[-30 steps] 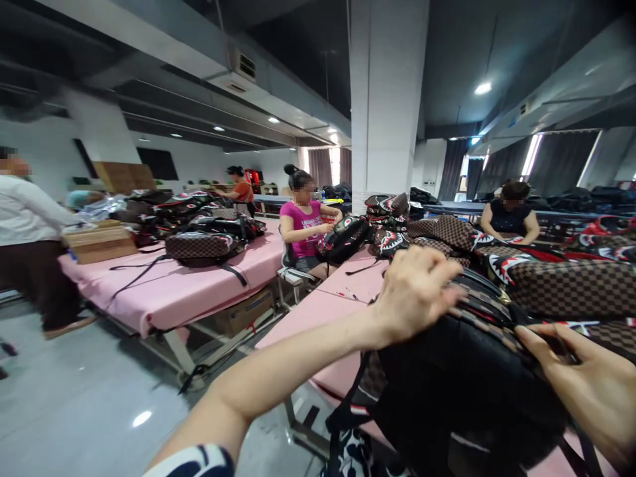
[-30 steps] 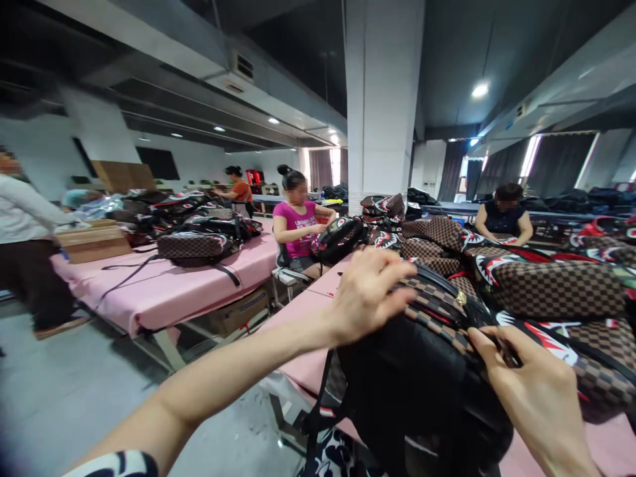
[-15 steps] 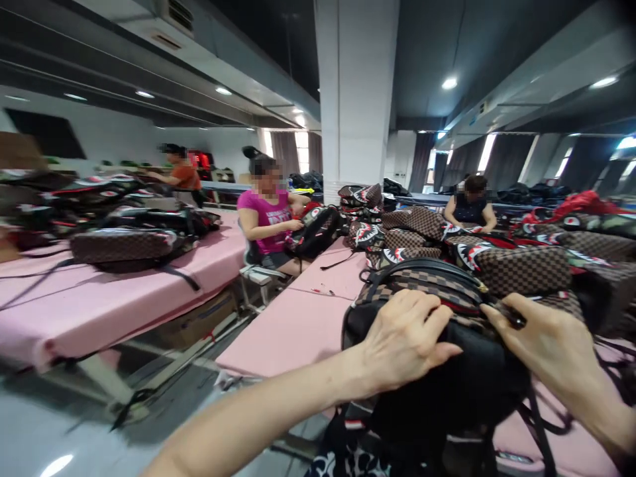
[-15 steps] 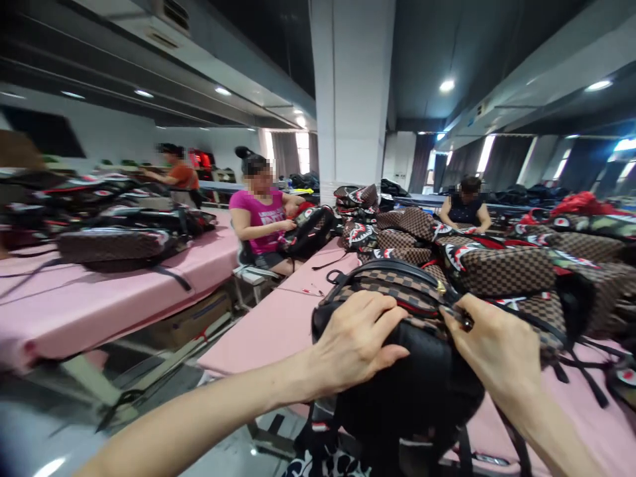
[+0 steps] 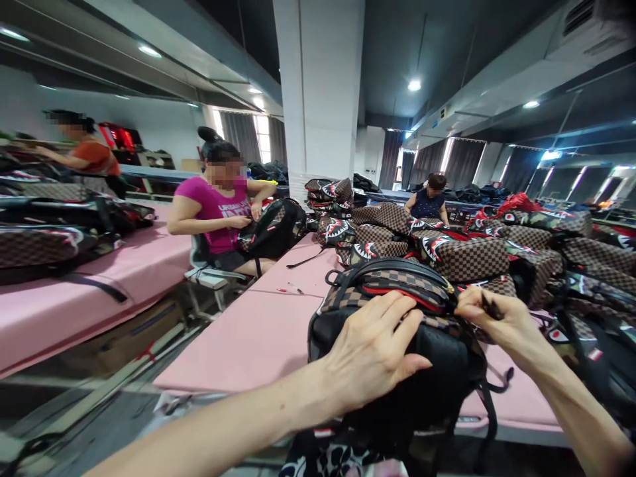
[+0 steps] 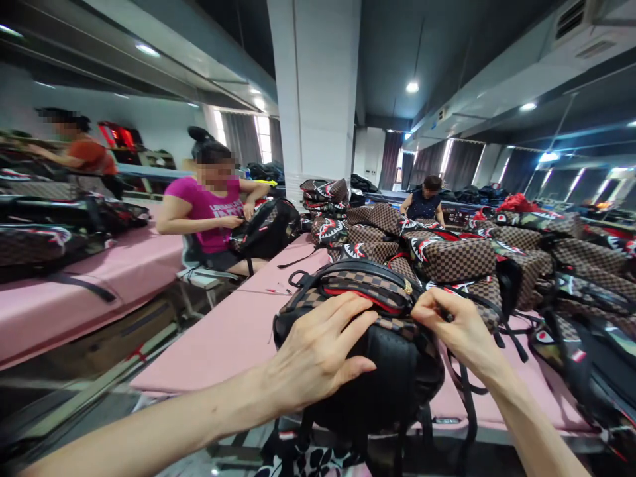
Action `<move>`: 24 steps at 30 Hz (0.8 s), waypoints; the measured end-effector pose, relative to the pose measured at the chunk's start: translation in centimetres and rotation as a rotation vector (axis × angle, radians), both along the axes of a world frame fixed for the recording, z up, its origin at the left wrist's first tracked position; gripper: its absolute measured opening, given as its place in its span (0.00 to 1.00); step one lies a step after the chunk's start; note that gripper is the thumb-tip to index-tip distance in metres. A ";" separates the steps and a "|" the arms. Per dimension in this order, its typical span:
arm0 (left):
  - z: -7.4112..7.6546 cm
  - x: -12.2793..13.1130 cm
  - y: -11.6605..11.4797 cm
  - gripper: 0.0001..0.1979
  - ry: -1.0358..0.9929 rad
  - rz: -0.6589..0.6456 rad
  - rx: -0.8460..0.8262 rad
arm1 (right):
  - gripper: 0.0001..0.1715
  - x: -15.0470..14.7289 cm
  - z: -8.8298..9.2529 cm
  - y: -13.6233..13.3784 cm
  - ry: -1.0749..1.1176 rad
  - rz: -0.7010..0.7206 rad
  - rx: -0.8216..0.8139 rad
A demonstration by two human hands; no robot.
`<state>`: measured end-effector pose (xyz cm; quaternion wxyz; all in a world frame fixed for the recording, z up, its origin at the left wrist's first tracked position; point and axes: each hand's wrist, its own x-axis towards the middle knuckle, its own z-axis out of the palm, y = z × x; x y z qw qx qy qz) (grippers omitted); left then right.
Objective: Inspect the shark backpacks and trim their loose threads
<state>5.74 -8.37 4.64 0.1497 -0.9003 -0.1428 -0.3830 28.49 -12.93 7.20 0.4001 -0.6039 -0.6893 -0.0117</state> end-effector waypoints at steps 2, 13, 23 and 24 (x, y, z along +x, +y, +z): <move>0.0 -0.1 0.0 0.25 0.021 0.011 0.005 | 0.18 0.2 0.1 1.0 0.275 0.048 0.002; 5.0 1.0 2.0 0.43 0.403 0.124 -0.342 | 0.28 -0.9 0.6 3.6 0.521 0.160 -0.087; 3.8 0.8 1.2 0.39 0.346 0.041 -0.364 | 0.18 -2.6 3.2 7.5 0.228 0.398 -0.350; 3.7 0.7 1.1 0.38 0.337 0.027 -0.361 | 0.18 -2.8 3.3 7.5 0.217 0.413 -0.356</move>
